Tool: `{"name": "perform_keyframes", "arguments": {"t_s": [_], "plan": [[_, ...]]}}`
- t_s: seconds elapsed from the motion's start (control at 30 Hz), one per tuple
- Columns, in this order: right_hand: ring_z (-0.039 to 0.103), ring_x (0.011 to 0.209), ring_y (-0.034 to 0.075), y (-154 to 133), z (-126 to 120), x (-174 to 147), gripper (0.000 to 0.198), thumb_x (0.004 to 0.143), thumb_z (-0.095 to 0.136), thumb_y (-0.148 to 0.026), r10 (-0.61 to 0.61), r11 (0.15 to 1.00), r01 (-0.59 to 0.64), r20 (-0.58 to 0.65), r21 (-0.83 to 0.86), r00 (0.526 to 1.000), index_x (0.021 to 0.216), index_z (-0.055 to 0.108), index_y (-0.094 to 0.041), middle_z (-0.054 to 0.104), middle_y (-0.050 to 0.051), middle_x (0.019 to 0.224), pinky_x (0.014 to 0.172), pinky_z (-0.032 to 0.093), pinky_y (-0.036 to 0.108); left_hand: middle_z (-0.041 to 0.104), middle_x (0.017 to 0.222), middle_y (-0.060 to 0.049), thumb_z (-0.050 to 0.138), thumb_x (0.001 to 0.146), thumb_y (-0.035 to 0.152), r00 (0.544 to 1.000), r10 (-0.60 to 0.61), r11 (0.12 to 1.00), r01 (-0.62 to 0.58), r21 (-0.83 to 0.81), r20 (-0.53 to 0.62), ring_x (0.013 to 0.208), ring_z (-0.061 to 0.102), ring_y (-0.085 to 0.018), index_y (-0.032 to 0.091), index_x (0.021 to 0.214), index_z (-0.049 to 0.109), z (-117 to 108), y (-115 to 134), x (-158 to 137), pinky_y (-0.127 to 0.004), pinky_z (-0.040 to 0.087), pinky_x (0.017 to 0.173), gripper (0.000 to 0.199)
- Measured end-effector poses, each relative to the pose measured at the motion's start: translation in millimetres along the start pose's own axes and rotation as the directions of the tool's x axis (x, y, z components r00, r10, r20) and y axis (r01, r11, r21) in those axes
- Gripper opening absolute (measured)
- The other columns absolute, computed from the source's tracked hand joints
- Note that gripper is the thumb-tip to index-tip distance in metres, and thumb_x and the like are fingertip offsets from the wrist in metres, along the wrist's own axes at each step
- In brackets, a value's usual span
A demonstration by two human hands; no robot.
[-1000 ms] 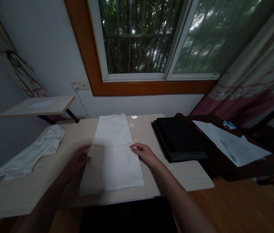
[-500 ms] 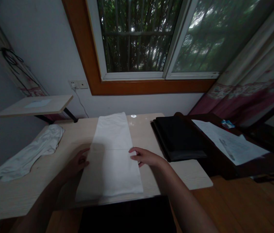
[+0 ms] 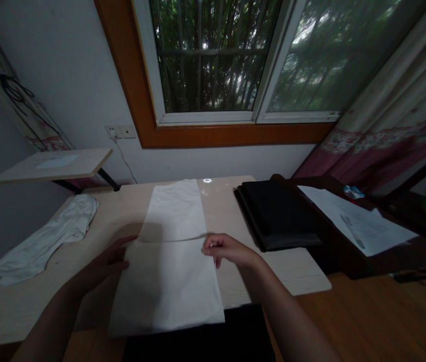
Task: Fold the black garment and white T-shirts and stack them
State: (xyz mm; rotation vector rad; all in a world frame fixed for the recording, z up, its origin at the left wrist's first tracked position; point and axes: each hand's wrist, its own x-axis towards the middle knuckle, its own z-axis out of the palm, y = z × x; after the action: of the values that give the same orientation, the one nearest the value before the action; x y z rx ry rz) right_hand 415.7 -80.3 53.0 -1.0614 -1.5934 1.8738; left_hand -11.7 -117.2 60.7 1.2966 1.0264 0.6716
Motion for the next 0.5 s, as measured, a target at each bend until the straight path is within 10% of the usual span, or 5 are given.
{"name": "perform_keyframes", "arguments": {"t_s": [0.2, 0.33, 0.5], "plan": [[0.056, 0.068, 0.013, -49, -12, 31, 0.029, 0.08, 0.078, -0.047, -0.337, 0.941, 0.325, -0.278, -0.089, 0.899, 0.078, 0.066, -0.02, 0.062, -0.001, 0.075, 0.065, 0.048, 0.026, 0.07, 0.12, -0.008, 0.076, 0.082, 0.031, 0.972, 0.151, 0.988, -0.156, -0.015, -0.177, 0.105, 0.068, -0.025, 0.031, 0.149, 0.043, -19, 44, 32, -0.035, 0.055, 0.086, 0.075], [0.062, 0.098, 0.02, -81, -32, 75, 0.028, 0.085, 0.071, -0.048, -0.514, 0.857, 0.447, -0.476, -0.256, 0.714, 0.099, 0.071, -0.024, 0.069, 0.004, 0.105, 0.092, 0.049, 0.035, 0.068, 0.107, -0.005, 0.073, 0.083, 0.036, 0.82, 0.322, 0.945, -0.306, 0.114, -0.473, 0.094, 0.067, -0.018, 0.027, 0.148, 0.043, -36, 66, 84, -0.031, 0.055, 0.083, 0.073], [0.058, 0.121, 0.024, -67, -53, 109, 0.067, 0.089, 0.063, -0.048, -0.444, 0.875, 0.287, -0.412, -0.389, 0.796, 0.151, 0.043, -0.031, 0.04, 0.011, 0.155, 0.107, 0.045, 0.044, 0.052, 0.14, -0.015, 0.073, 0.078, 0.036, 0.646, 0.42, 0.908, -0.291, 0.303, -0.637, 0.111, 0.063, -0.024, 0.026, 0.15, 0.041, -51, 28, 135, -0.043, 0.054, 0.094, 0.079]]}}
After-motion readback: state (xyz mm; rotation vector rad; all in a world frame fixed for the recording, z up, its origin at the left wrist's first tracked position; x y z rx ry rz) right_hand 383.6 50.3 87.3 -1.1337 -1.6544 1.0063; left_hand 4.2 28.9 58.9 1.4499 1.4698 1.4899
